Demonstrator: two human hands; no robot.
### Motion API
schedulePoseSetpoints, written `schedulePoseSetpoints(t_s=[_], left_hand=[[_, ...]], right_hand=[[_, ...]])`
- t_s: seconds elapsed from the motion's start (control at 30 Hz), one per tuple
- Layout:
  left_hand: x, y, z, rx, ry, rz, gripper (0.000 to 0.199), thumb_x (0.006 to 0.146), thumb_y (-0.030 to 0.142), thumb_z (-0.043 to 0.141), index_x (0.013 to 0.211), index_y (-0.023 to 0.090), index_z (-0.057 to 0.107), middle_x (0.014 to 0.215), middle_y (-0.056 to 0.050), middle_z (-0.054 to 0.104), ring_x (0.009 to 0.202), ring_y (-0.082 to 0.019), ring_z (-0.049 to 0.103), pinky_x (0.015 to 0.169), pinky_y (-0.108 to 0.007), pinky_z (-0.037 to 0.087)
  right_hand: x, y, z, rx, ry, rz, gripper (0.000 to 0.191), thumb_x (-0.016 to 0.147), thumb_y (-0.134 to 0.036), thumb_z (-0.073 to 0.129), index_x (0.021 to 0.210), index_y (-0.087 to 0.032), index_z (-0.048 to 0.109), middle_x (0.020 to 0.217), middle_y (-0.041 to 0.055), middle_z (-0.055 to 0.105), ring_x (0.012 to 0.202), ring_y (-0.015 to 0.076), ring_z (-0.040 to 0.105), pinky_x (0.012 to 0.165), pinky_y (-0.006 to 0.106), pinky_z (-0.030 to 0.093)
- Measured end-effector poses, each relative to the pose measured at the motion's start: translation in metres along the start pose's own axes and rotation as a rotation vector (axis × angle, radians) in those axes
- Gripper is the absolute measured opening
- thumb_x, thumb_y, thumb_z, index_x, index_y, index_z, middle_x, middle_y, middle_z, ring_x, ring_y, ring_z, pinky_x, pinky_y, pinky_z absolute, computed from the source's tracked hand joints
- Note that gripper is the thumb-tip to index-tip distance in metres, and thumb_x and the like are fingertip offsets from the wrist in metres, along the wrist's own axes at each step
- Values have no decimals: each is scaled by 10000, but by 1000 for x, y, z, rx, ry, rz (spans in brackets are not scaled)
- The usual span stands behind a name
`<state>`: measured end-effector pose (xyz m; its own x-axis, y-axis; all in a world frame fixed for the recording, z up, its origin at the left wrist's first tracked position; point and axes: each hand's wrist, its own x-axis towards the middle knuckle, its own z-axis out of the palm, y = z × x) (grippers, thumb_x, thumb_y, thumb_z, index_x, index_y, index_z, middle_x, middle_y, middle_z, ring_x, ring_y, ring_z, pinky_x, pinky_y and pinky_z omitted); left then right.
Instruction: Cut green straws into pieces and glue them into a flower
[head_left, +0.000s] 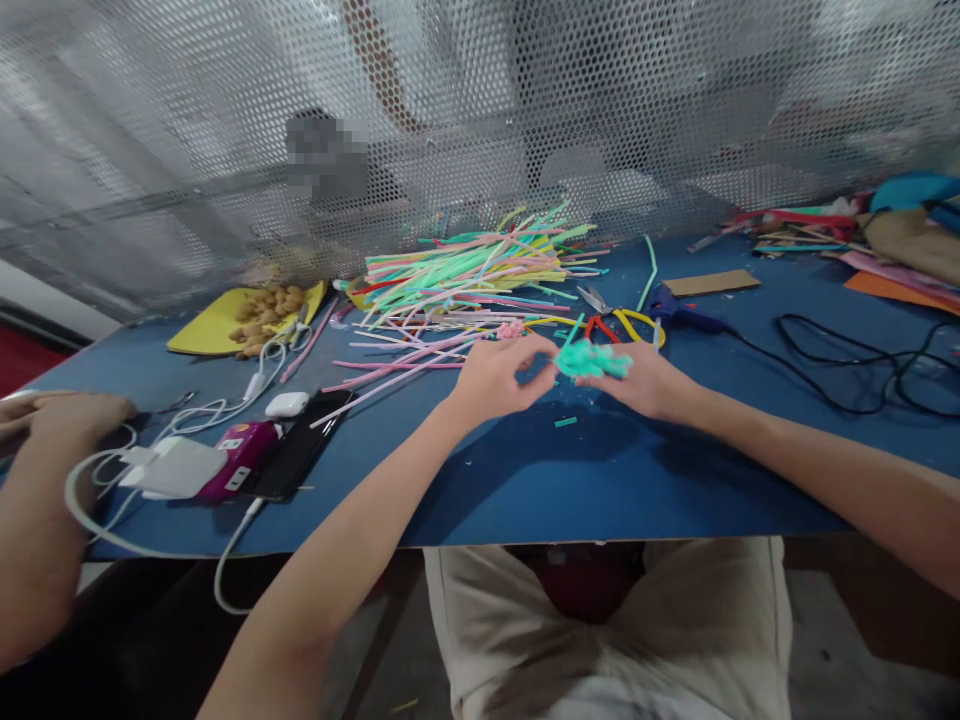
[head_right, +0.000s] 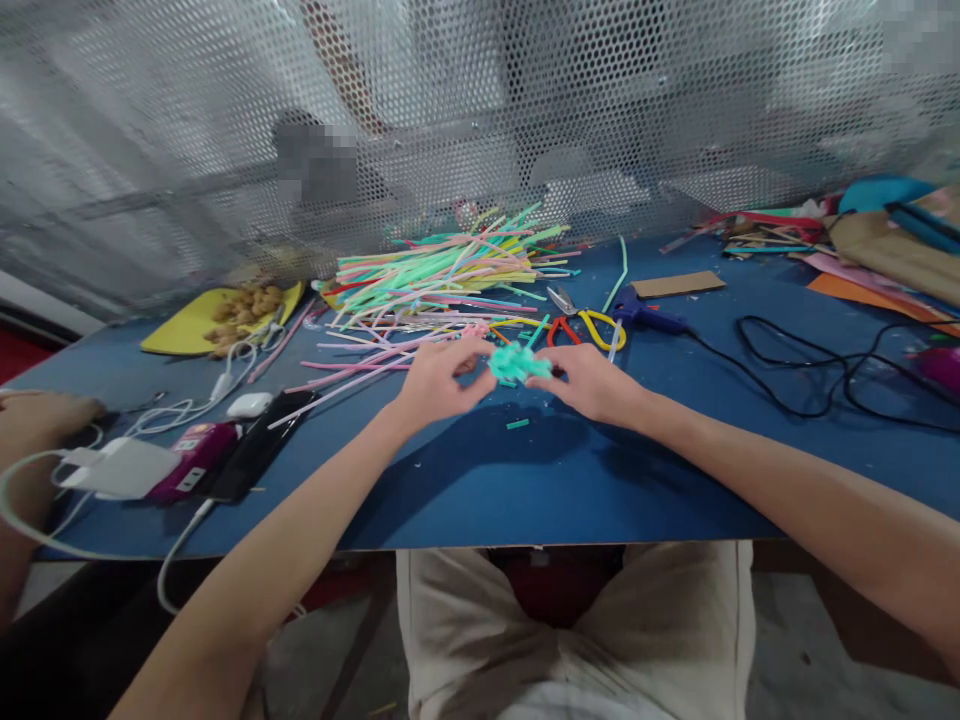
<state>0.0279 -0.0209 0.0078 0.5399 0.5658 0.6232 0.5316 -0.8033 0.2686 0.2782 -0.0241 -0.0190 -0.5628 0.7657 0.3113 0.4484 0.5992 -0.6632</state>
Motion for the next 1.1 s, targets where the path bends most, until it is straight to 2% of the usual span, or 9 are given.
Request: schedulePoseSetpoints(t_s=[0.07, 0.17, 0.3, 0.47, 0.67, 0.83, 0.97, 1.03, 1.1], left_hand=[[-3, 2, 6, 68, -73, 95, 180, 920, 341, 620, 1026, 237, 721, 820, -27, 743, 640, -131, 613, 610, -259, 343], [-5, 3, 13, 135, -149, 170, 216, 971, 378, 599, 1084, 261, 740, 974, -50, 792, 714, -154, 680, 583, -276, 297], [-5, 6, 13, 169, -225, 128, 255, 1012, 422, 553, 1103, 291, 752, 862, -49, 774, 675, -161, 663, 553, -289, 226], [-6, 7, 9, 157, -204, 140, 248, 1030, 399, 537, 1100, 302, 754, 845, -45, 760, 651, -144, 638, 552, -287, 220], [-8, -1, 11, 160, -211, 179, 276, 1039, 381, 506, 1124, 285, 750, 805, -53, 732, 639, -136, 627, 564, -278, 215], [-8, -4, 14, 206, -175, 219, 250, 1023, 382, 536, 1092, 298, 761, 739, -29, 694, 576, -112, 558, 554, -266, 217], [-7, -3, 13, 237, -162, 245, 243, 1021, 360, 539, 1065, 294, 768, 741, -26, 714, 572, -109, 553, 552, -258, 236], [-6, -4, 11, 226, -167, 216, 248, 1018, 364, 539, 1070, 287, 769, 781, -35, 742, 585, -108, 570, 553, -261, 253], [-6, -5, 8, 216, -155, 184, 245, 1012, 372, 550, 1073, 282, 770, 805, -41, 760, 589, -108, 583, 550, -263, 265]], right_hand=[[-2, 1, -3, 179, 51, 29, 233, 936, -421, 679, 1012, -203, 715, 921, 44, 772, 836, 212, 719, 777, 335, 537], [-5, 2, -5, 376, 77, 71, 347, 888, -436, 748, 1134, -226, 624, 953, 49, 785, 879, 217, 754, 809, 351, 570], [-7, -1, -7, 430, 81, 95, 483, 834, -424, 810, 1186, -236, 538, 912, 49, 781, 865, 226, 768, 827, 383, 592], [-6, -8, -11, 409, 88, 81, 541, 839, -403, 806, 1268, -241, 518, 877, 38, 779, 806, 214, 756, 790, 378, 599], [-7, -10, -13, 379, 55, 54, 597, 853, -408, 795, 1343, -228, 506, 879, 41, 779, 796, 207, 752, 770, 366, 600], [-7, -6, -13, 357, 32, 12, 545, 879, -381, 761, 1342, -219, 523, 891, 41, 768, 871, 213, 750, 856, 381, 593], [-6, -4, -15, 318, 52, -56, 317, 929, -338, 653, 1225, -225, 638, 1074, 77, 738, 989, 220, 710, 943, 402, 557], [-4, -5, -18, 404, 51, -57, 273, 953, -378, 580, 1152, -221, 683, 1081, 83, 725, 989, 232, 688, 939, 415, 547], [-3, -8, -20, 591, 59, -55, 379, 989, -497, 463, 1077, -213, 697, 1019, 93, 723, 951, 249, 680, 917, 439, 546]])
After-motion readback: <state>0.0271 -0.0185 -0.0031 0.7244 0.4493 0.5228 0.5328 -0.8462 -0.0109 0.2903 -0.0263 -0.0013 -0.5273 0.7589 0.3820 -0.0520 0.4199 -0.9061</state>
